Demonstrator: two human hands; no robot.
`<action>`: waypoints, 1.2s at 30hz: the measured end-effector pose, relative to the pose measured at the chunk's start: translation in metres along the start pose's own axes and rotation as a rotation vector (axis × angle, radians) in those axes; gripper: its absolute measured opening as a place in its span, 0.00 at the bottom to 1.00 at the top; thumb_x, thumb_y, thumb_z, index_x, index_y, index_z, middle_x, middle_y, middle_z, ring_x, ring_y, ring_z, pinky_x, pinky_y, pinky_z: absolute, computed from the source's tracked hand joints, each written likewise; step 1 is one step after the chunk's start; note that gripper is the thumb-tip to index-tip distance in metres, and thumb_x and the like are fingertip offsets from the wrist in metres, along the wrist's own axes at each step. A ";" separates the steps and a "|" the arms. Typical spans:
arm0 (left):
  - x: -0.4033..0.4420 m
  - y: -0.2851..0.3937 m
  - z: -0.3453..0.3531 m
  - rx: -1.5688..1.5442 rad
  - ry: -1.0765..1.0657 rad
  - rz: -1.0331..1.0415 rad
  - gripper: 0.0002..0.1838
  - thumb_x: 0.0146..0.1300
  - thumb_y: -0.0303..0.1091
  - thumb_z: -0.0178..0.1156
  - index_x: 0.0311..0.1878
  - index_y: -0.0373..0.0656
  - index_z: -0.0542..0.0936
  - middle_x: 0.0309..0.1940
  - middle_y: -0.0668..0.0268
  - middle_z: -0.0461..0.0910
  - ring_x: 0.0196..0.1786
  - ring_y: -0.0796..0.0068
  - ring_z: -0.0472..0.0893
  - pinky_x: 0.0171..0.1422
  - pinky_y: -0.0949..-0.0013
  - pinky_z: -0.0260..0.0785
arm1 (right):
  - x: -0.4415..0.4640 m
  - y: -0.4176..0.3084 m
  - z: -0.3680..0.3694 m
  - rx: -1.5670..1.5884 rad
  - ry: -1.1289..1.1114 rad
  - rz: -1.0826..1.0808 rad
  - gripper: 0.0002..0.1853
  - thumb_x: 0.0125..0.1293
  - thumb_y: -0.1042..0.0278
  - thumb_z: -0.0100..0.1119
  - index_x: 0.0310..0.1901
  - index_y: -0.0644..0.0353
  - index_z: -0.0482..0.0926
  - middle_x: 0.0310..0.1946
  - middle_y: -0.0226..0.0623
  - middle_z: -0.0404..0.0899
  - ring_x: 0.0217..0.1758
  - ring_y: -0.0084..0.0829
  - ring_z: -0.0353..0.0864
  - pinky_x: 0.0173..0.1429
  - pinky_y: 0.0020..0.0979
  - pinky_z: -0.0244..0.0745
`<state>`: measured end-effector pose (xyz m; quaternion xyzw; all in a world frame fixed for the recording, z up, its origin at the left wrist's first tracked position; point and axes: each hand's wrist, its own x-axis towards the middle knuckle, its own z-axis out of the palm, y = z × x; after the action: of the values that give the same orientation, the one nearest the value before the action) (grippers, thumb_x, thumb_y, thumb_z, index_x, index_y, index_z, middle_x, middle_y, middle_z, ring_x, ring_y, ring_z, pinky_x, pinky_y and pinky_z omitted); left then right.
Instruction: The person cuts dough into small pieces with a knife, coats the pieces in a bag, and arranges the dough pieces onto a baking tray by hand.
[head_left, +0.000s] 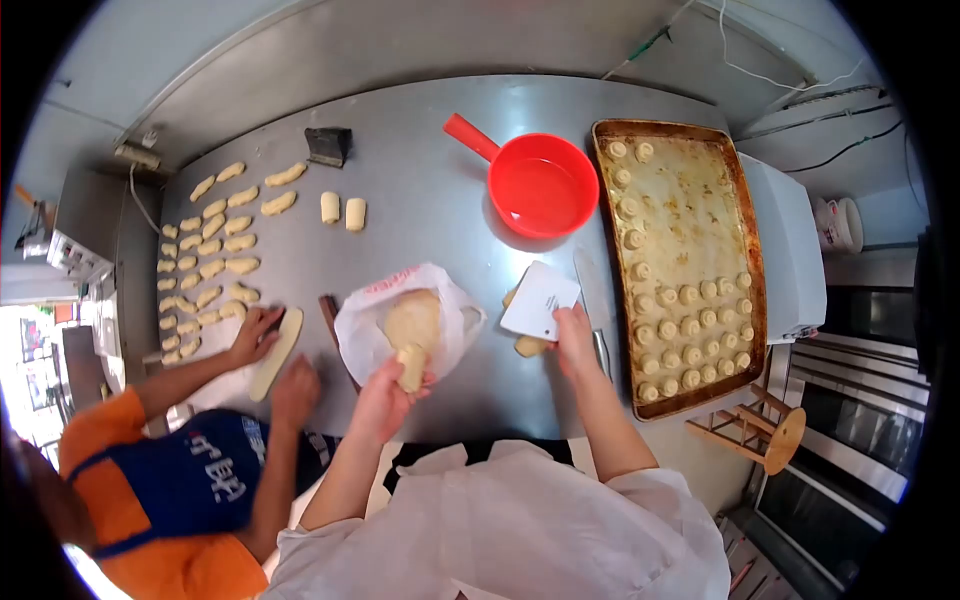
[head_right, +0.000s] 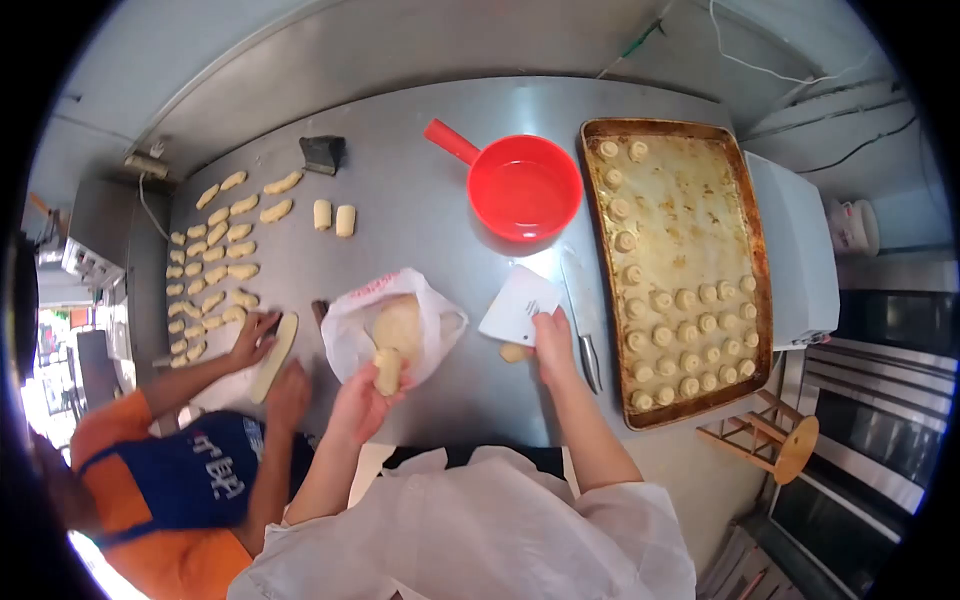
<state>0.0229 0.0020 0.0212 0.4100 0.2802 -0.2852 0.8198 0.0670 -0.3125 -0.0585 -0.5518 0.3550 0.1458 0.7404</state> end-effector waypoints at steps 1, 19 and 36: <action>-0.008 -0.020 0.005 -0.009 0.012 0.013 0.21 0.77 0.36 0.44 0.69 0.39 0.69 0.59 0.58 0.78 0.51 0.66 0.81 0.52 0.65 0.77 | 0.005 0.002 -0.017 -0.009 -0.017 0.002 0.21 0.72 0.61 0.52 0.61 0.62 0.72 0.46 0.36 0.81 0.46 0.27 0.81 0.40 0.30 0.78; 0.044 -0.153 0.064 1.305 0.292 0.819 0.26 0.63 0.31 0.63 0.65 0.45 0.75 0.58 0.55 0.79 0.60 0.49 0.77 0.66 0.56 0.70 | -0.065 0.035 -0.107 -1.277 0.064 -0.621 0.29 0.67 0.70 0.51 0.69 0.71 0.62 0.59 0.62 0.72 0.62 0.58 0.73 0.66 0.47 0.72; 0.063 -0.159 -0.027 1.201 0.169 0.950 0.26 0.51 0.36 0.76 0.54 0.43 0.81 0.49 0.59 0.82 0.53 0.56 0.80 0.59 0.59 0.73 | -0.186 0.110 -0.033 -1.410 -0.102 -0.660 0.16 0.71 0.67 0.54 0.56 0.63 0.74 0.46 0.53 0.83 0.42 0.56 0.84 0.47 0.51 0.80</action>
<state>-0.0514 -0.0698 -0.1177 0.8814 -0.0672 0.0267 0.4668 -0.1432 -0.2717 -0.0138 -0.9618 -0.0383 0.1343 0.2355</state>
